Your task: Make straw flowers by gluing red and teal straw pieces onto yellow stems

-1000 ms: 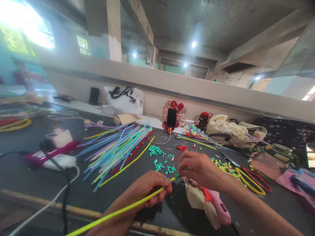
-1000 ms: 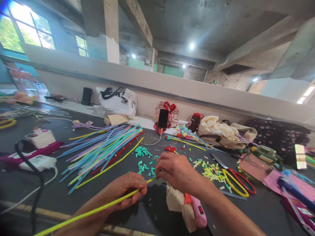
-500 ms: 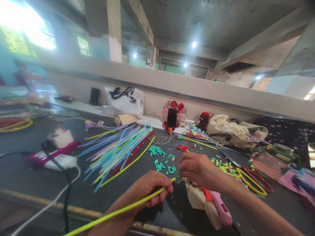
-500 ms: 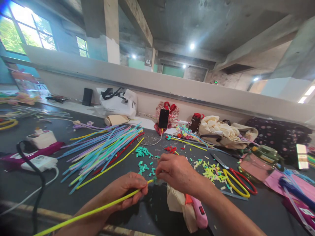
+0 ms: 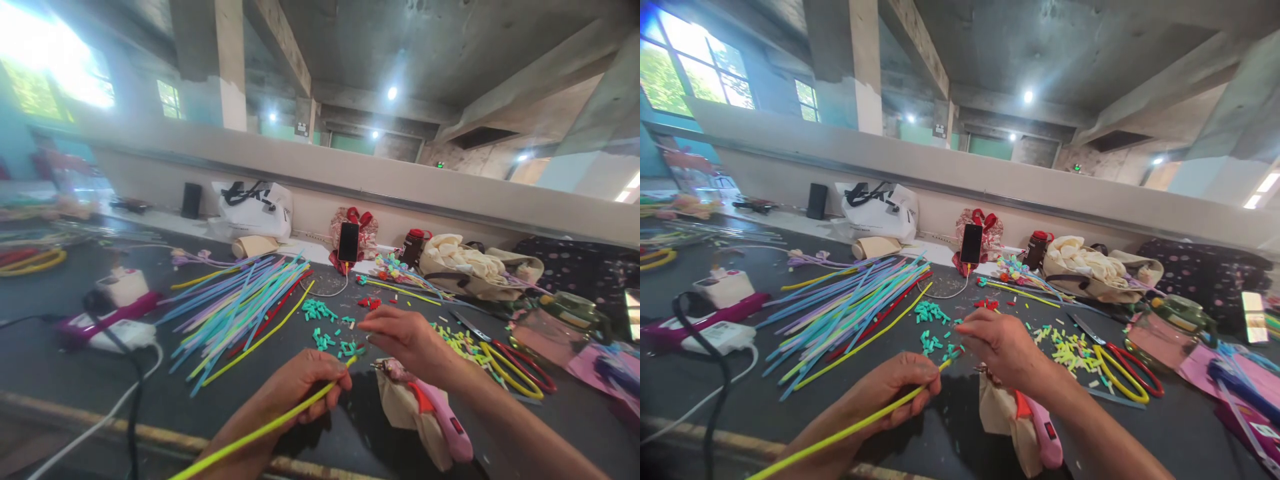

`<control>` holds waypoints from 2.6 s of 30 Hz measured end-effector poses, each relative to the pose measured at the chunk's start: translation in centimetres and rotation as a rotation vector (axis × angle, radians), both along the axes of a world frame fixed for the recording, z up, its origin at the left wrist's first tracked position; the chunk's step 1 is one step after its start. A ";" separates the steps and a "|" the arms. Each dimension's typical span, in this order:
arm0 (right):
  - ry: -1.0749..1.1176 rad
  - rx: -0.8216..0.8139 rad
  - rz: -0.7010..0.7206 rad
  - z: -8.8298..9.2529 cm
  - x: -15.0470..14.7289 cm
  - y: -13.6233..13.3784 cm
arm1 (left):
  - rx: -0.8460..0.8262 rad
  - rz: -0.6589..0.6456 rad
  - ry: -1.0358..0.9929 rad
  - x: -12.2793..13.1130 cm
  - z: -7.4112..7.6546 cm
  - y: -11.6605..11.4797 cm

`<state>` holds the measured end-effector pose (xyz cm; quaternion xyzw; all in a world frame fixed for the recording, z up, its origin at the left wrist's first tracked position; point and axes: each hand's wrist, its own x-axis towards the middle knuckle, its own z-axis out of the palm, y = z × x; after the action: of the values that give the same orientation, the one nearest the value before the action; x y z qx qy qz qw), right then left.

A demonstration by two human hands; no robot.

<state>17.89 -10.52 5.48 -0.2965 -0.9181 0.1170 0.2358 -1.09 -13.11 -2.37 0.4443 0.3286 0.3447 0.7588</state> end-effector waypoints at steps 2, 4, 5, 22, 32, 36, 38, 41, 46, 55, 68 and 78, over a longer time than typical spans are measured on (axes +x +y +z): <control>0.133 -0.008 -0.033 -0.2 -0.1 0.0 | -0.005 0.011 -0.034 0.1 0.0 -0.1; 0.262 -0.050 -0.121 -0.7 -0.2 0.0 | -0.003 0.046 -0.062 0.2 0.1 -0.2; 0.326 -0.094 -0.183 -1.2 -0.3 -0.1 | 0.001 0.082 -0.072 0.2 0.2 -0.2; 0.741 -0.809 -0.139 -3.4 -8.8 -1.2 | 0.130 0.649 -0.491 0.3 0.8 0.2; 0.635 -0.874 -0.158 -4.5 -8.1 -1.4 | 0.101 0.538 -0.468 0.2 1.2 -0.3; 0.583 -0.870 -0.173 -4.7 -7.3 -1.8 | 0.082 0.513 -0.411 -0.1 1.3 -0.5; 0.565 -0.889 -0.185 -4.8 -7.0 -2.0 | 0.068 0.516 -0.394 -0.1 1.2 -0.6; 0.571 -0.928 -0.164 -4.8 -6.8 -2.2 | 0.056 0.501 -0.392 -0.1 1.0 -0.6; 0.605 -0.921 -0.185 -5.0 -6.1 -2.3 | 0.037 0.490 -0.381 0.0 0.8 -0.5; 0.895 -0.635 -0.367 -3.5 -5.6 -2.8 | 0.019 0.535 -0.264 -0.3 0.7 -0.5; 0.920 -0.580 -0.364 -3.9 -6.2 -3.4 | 0.044 0.535 -0.197 0.1 1.1 -0.7; 0.899 -0.555 -0.376 -4.0 -6.1 -3.2 | 0.118 0.544 -0.108 0.1 0.9 -0.7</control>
<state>11.78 -13.75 1.45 -0.4267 -0.5933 0.4252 0.5340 -0.95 -13.82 -1.46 0.3643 0.3742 0.5772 0.6278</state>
